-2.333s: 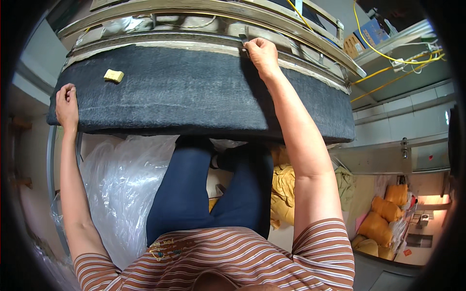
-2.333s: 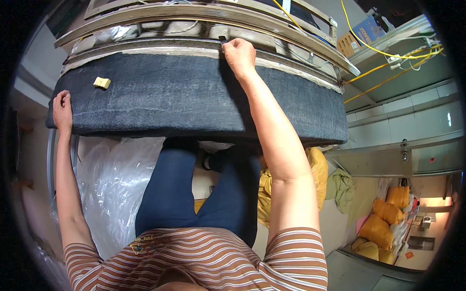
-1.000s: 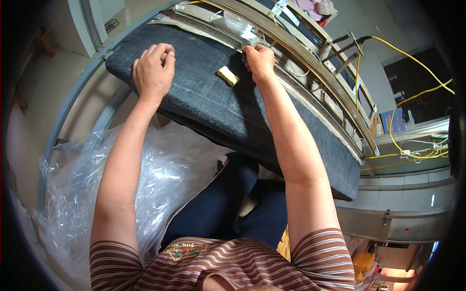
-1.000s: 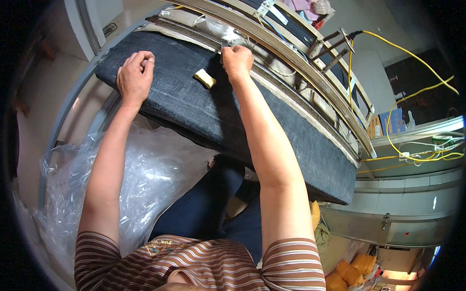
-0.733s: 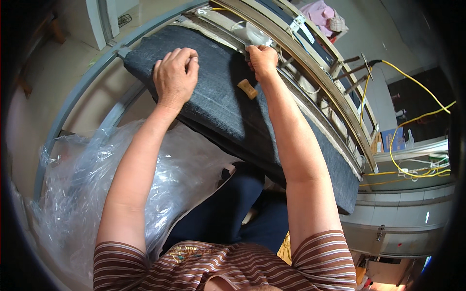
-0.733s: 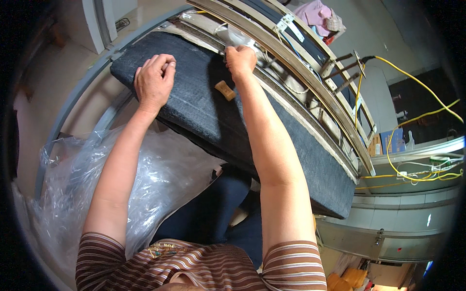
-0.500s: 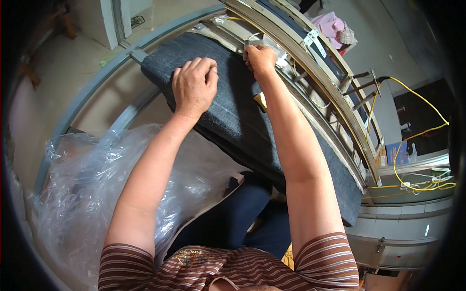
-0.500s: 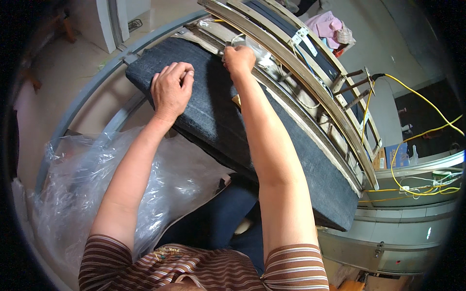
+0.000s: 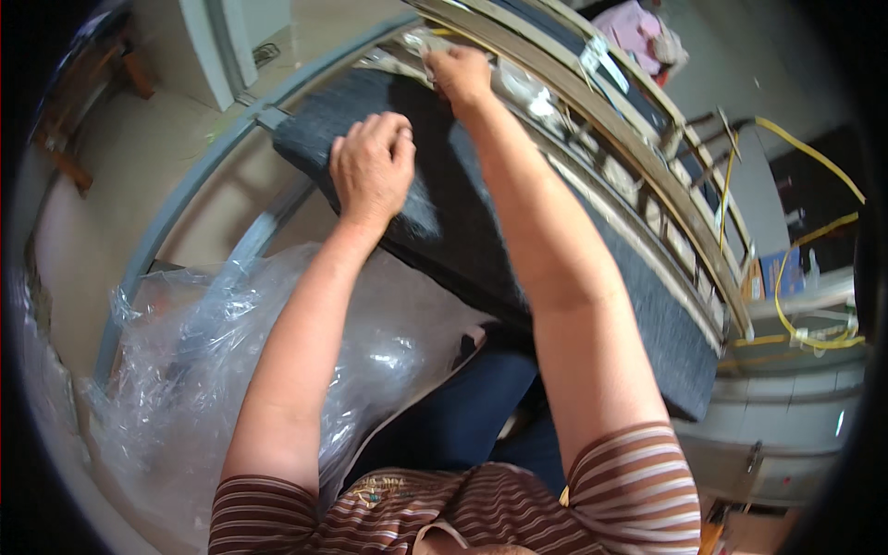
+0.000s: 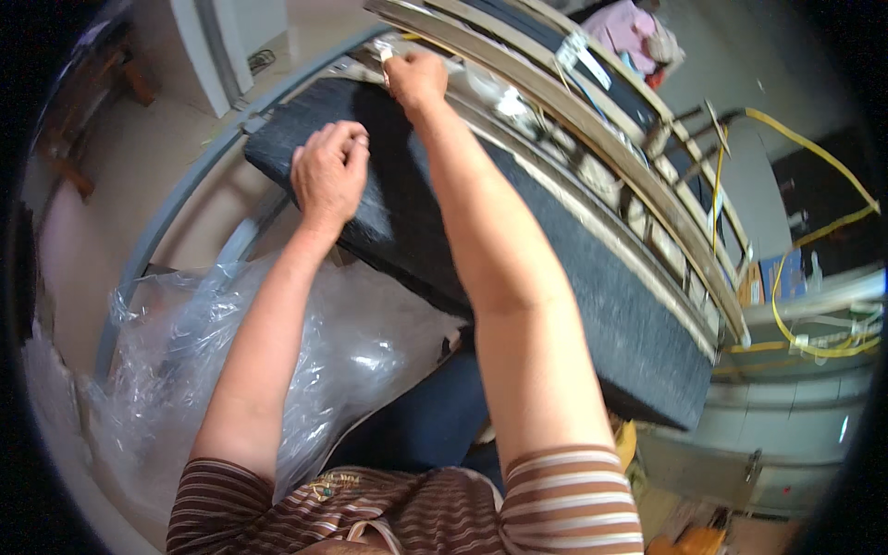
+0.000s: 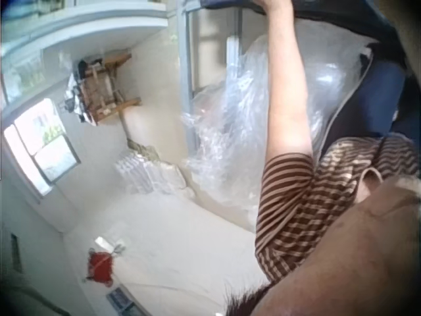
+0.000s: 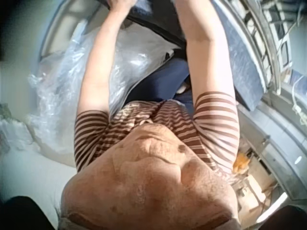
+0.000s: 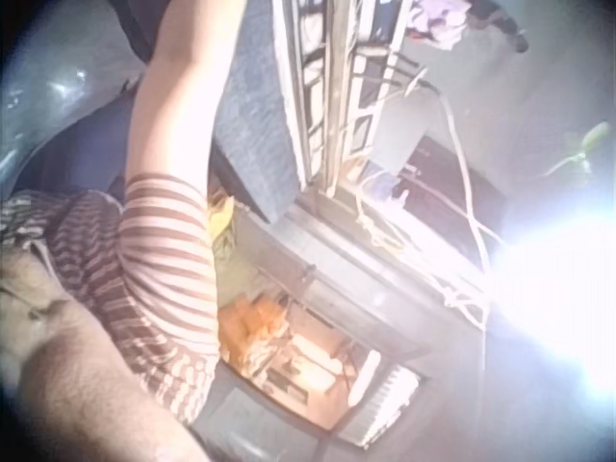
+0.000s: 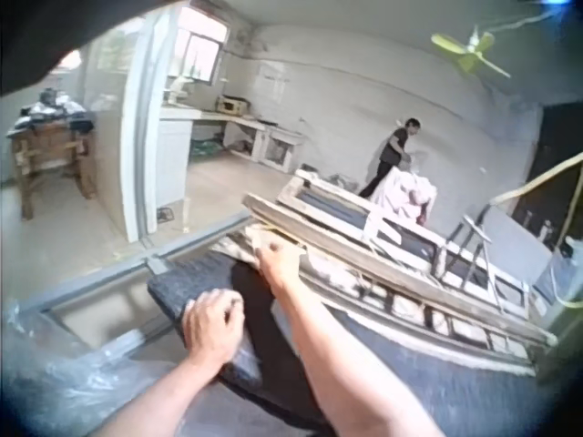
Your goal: Wraps a large foam cushion in clear plastic and marks it with a yellow marker.
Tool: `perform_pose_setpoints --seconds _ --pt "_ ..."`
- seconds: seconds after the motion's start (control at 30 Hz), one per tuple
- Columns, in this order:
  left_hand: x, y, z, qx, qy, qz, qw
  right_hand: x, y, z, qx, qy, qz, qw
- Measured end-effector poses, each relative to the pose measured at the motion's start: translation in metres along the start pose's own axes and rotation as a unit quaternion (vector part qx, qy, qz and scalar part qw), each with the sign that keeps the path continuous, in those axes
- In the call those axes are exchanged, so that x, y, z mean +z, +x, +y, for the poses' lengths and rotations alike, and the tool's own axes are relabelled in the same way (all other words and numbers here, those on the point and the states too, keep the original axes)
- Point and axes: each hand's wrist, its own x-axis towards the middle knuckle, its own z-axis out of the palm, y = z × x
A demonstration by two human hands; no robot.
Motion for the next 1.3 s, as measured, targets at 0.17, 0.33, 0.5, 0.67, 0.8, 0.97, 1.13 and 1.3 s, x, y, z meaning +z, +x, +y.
perform_pose_setpoints --seconds 0.17,0.33,0.5,0.67,0.8,0.97,1.13,1.3 --pt "-0.008 0.000 -0.010 -0.008 0.013 -0.009 1.000 -0.121 -0.090 0.011 -0.129 -0.121 -0.047 0.983" --pt "-0.001 0.003 -0.005 -0.019 0.007 -0.029 0.999 -0.258 -0.180 0.080 0.034 -0.147 -0.074 0.986" --pt "-0.001 -0.003 -0.006 -0.022 0.021 -0.044 0.999 -0.288 -0.207 0.094 -0.057 -0.428 0.056 0.900" --pt "-0.005 -0.003 -0.008 -0.023 0.026 -0.044 0.998 -0.220 -0.193 0.065 -0.211 -0.351 0.060 0.911" --pt "-0.004 -0.001 -0.009 -0.023 0.039 -0.053 0.998 -0.153 -0.175 0.040 -0.120 -0.267 0.001 0.956" --pt "-0.002 0.000 -0.002 -0.008 0.041 -0.046 0.998 -0.137 -0.165 0.033 -0.087 -0.249 -0.051 0.963" --pt "0.000 -0.001 -0.010 -0.003 0.032 -0.045 0.998 -0.130 -0.172 0.032 -0.106 -0.216 -0.055 0.969" --pt "0.000 -0.005 -0.004 -0.005 0.031 -0.061 0.998 -0.146 -0.201 0.033 -0.202 -0.151 -0.009 0.968"
